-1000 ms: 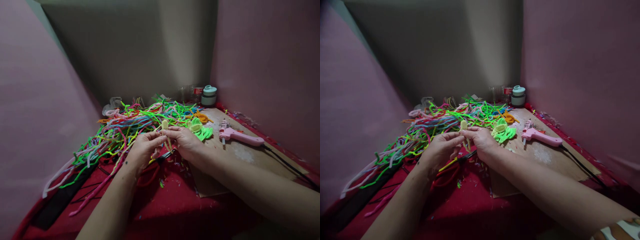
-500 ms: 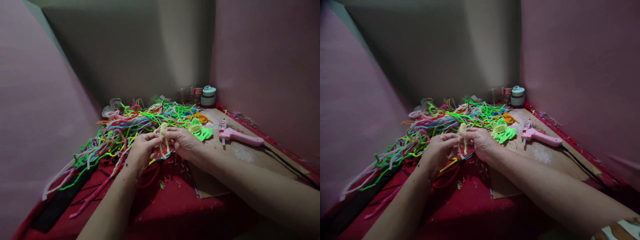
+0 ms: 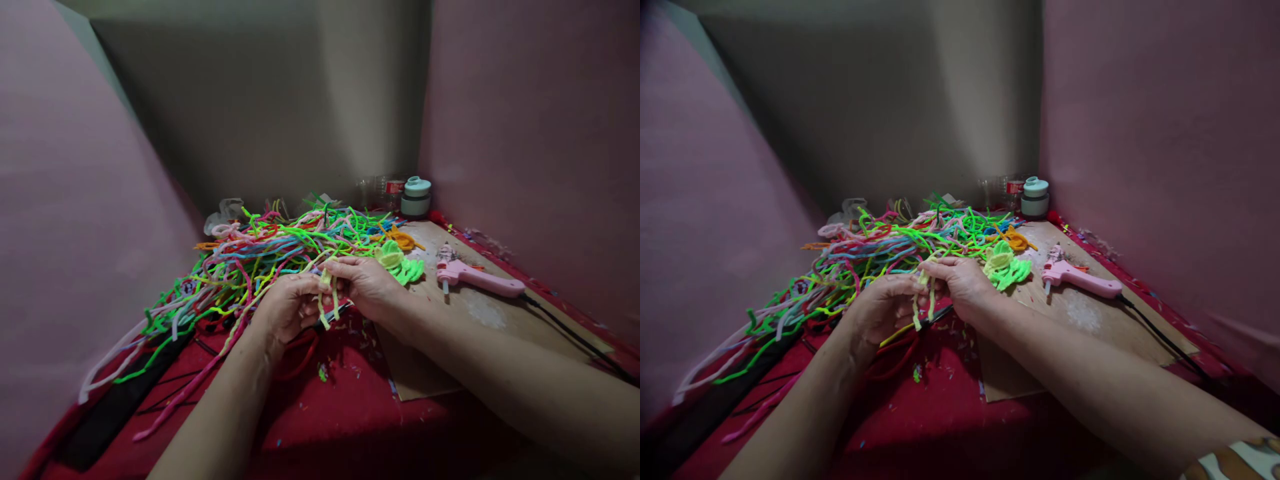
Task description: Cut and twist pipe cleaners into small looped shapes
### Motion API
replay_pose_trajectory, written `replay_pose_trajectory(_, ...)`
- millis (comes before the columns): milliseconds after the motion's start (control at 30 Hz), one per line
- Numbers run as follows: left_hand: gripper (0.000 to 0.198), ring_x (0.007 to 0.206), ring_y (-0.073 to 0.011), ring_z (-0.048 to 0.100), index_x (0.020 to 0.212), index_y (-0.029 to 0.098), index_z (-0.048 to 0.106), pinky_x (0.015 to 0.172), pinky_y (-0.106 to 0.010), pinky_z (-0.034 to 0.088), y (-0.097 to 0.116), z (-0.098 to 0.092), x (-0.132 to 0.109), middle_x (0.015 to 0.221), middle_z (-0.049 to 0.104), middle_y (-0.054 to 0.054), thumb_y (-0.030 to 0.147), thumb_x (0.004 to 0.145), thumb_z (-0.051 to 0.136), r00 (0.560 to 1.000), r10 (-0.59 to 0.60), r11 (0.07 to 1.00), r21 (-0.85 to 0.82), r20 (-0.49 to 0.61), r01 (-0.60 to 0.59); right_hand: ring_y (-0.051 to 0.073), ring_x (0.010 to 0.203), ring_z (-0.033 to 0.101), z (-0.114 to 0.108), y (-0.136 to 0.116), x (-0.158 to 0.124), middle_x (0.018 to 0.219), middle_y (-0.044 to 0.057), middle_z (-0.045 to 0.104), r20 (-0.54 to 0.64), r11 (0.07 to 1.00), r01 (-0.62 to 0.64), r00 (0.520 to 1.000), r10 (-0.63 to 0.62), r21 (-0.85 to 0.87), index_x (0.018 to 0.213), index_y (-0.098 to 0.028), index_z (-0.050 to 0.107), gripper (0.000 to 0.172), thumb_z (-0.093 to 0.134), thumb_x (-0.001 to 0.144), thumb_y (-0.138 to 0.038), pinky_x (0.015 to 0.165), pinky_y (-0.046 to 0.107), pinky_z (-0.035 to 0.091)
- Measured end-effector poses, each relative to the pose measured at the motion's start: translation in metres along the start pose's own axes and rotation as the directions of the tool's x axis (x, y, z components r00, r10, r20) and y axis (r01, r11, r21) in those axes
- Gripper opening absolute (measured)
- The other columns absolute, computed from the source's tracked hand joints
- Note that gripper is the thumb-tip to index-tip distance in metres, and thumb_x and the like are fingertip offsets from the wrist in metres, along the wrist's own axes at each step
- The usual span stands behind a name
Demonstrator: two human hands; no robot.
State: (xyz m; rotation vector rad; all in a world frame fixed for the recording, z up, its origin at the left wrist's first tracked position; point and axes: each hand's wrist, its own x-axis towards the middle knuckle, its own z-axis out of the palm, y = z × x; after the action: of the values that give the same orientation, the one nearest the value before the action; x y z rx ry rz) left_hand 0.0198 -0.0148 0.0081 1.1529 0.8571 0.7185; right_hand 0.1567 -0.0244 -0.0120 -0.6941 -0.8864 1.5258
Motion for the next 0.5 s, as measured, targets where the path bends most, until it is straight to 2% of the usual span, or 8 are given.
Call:
replay_pose_trajectory(133,0.018,0.035,-0.0018,0.036,0.072,0.011,0.06,0.03,-0.013,0.021,0.001,0.0,-0.005,0.059,0.059,-0.002,0.027,0.067,0.067,1.0,0.028,0.996,0.085,0.014,-0.029,0.006,0.044,0.04,-0.003,-0.002,0.004,0.05,-0.003,0.051,-0.034,1.0,0.028,0.999,-0.028,-0.005,0.06,-0.013,0.058,0.017,0.071,0.061,-0.024,0.044,0.022,0.031)
replay_pose_trajectory(233,0.03,0.037,-0.0027,0.043,0.095,0.017,0.058,0.034,-0.012,0.026,0.003,0.001,-0.009,0.065,0.064,-0.002,0.031,0.07,0.067,0.996,0.09,0.992,0.091,0.017,-0.091,0.007,0.045,0.04,-0.005,-0.007,0.006,0.053,-0.002,0.053,-0.081,0.998,0.05,0.996,-0.046,0.041,0.064,-0.013,0.058,0.014,0.068,0.063,-0.023,0.044,0.022,0.03)
replay_pose_trajectory(300,0.033,0.04,-0.0036,0.045,0.103,0.021,0.055,0.037,-0.013,0.03,0.005,0.002,-0.012,0.068,0.065,-0.002,0.029,0.072,0.066,0.988,0.156,0.985,0.067,0.021,-0.157,0.007,0.046,0.039,-0.006,-0.011,0.007,0.053,-0.002,0.051,-0.126,0.995,0.058,0.991,-0.048,0.078,0.062,-0.014,0.057,0.011,0.066,0.065,-0.02,0.043,0.022,0.029)
replay_pose_trajectory(367,0.032,0.041,-0.0042,0.047,0.103,0.022,0.057,0.037,-0.013,0.032,0.006,0.002,-0.013,0.071,0.065,-0.001,0.024,0.072,0.064,0.976,0.215,0.972,0.09,0.035,-0.217,0.006,0.045,0.038,-0.006,-0.014,0.008,0.052,-0.003,0.05,-0.16,0.992,0.049,0.987,-0.03,0.116,0.062,-0.014,0.056,0.009,0.062,0.068,-0.016,0.043,0.022,0.029)
replay_pose_trajectory(500,0.022,0.048,-0.0061,0.053,0.093,0.018,0.066,0.044,-0.016,0.04,0.007,0.001,-0.015,0.075,0.066,-0.002,0.018,0.072,0.062,0.965,0.256,0.934,0.24,0.062,-0.263,0.006,0.043,0.037,-0.006,-0.014,0.01,0.054,-0.002,0.053,-0.181,0.987,0.019,0.983,0.011,0.162,0.068,-0.014,0.058,0.004,0.058,0.072,-0.014,0.042,0.022,0.028)
